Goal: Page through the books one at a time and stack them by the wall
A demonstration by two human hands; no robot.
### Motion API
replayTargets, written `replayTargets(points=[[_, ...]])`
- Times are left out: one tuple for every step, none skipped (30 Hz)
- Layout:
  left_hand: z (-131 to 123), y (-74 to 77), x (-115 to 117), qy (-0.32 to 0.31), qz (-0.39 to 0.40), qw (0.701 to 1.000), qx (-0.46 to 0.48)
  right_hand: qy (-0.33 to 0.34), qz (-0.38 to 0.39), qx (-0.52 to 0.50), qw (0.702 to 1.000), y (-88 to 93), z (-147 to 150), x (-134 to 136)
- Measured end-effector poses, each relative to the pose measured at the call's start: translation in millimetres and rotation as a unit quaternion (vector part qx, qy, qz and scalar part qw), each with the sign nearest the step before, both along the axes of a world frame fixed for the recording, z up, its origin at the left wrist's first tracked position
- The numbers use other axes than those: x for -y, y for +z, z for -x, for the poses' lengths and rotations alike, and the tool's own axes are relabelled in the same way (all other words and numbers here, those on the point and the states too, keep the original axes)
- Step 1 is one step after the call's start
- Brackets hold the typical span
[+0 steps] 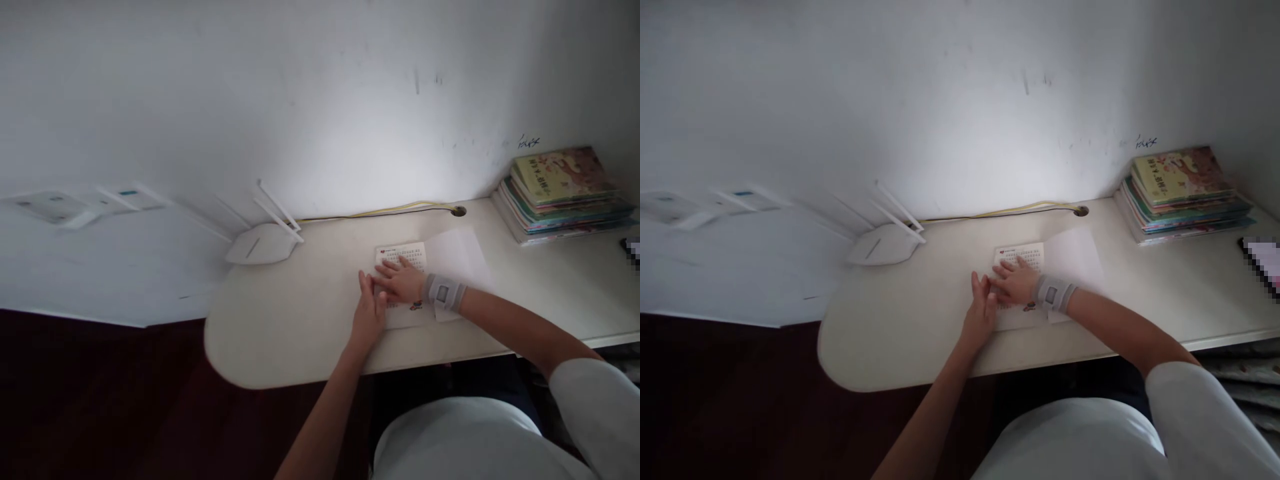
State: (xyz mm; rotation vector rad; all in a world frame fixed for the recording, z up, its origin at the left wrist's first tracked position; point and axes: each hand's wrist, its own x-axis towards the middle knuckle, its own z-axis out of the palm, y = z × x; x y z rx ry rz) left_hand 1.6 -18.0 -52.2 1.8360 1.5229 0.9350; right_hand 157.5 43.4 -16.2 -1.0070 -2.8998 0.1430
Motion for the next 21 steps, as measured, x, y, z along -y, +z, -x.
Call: replayTargets(points=[[1, -1.1, -1, 0.0, -0.002, 1.0, -0.003, 0.001, -0.005, -0.006, 1.0, -1.7, 6, -3], [2, -2.4, -1, 0.0, -0.005, 1.0, -0.012, 0.0, -0.011, -0.01, 1.0, -3.3, 10, -5], [2, -3.8, -2, 0.001, -0.008, 1.0, -0.023, -0.002, -0.017, -0.014, 1.0, -5.0, 11, -7], [3, -5.2, -3, 0.003, -0.011, 0.999, -0.037, -0.006, -0.024, -0.016, 1.0, -6.4, 9, -8], [3, -6.6, -3, 0.004, -0.014, 0.999, -0.051, -0.011, -0.031, -0.018, 0.999, -7.6, 6, -8], [3, -7.7, -4, 0.005, -0.018, 0.998, -0.067, -0.016, -0.036, -0.02, 0.999, -8.4, 2, -8], [3, -8.6, -5, 0.006, -0.025, 0.996, -0.083, -0.021, -0.041, -0.022, 0.999, -9.0, -2, -7], [3, -9.2, -5, 0.006, -0.033, 0.994, -0.102, -0.025, -0.043, -0.023, 0.999, -9.3, -6, -6], [3, -9.5, -6, 0.004, -0.043, 0.991, -0.123, -0.027, -0.043, -0.025, 0.998, -9.4, -10, -5], [2, -9.3, -6, 0.0, -0.055, 0.988, -0.148, -0.027, -0.042, -0.027, 0.998, -9.2, -12, -4], [1, -8.7, -7, -0.007, -0.065, 0.982, -0.175, -0.026, -0.039, -0.029, 0.998, -8.7, -13, -4], [0, -7.7, -7, -0.016, -0.074, 0.976, -0.204, -0.025, -0.035, -0.031, 0.999, -7.9, -13, -3], [-1, -6.4, -7, -0.027, -0.079, 0.969, -0.233, -0.025, -0.03, -0.034, 0.999, -6.7, -13, -3], [-2, -5.1, -7, -0.037, -0.082, 0.961, -0.262, -0.029, -0.023, -0.04, 0.999, -5.1, -14, -3], [-3, -3.9, -7, -0.043, -0.082, 0.953, -0.288, -0.036, -0.016, -0.046, 0.998, -3.0, -17, -3], [-3, -2.9, -7, -0.047, -0.081, 0.946, -0.31, -0.049, -0.012, -0.053, 0.997, -0.8, -22, -3], [-3, -2.3, -6, -0.047, -0.08, 0.941, -0.327, -0.067, -0.013, -0.057, 0.996, 1.5, -29, -3], [-3, -2.2, -6, -0.047, -0.079, 0.936, -0.339, -0.089, -0.017, -0.057, 0.994, 3.4, -40, -2], [-3, -2.5, -6, -0.047, -0.077, 0.934, -0.347, -0.115, -0.022, -0.049, 0.992, 4.8, -52, -1], [-2, -3.0, -6, -0.048, -0.075, 0.932, -0.35, -0.14, -0.03, -0.037, 0.989, 5.4, -65, 1], [-2, -3.6, -6, -0.049, -0.071, 0.933, -0.351, -0.166, -0.033, -0.02, 0.985, 5.2, -77, 3]])
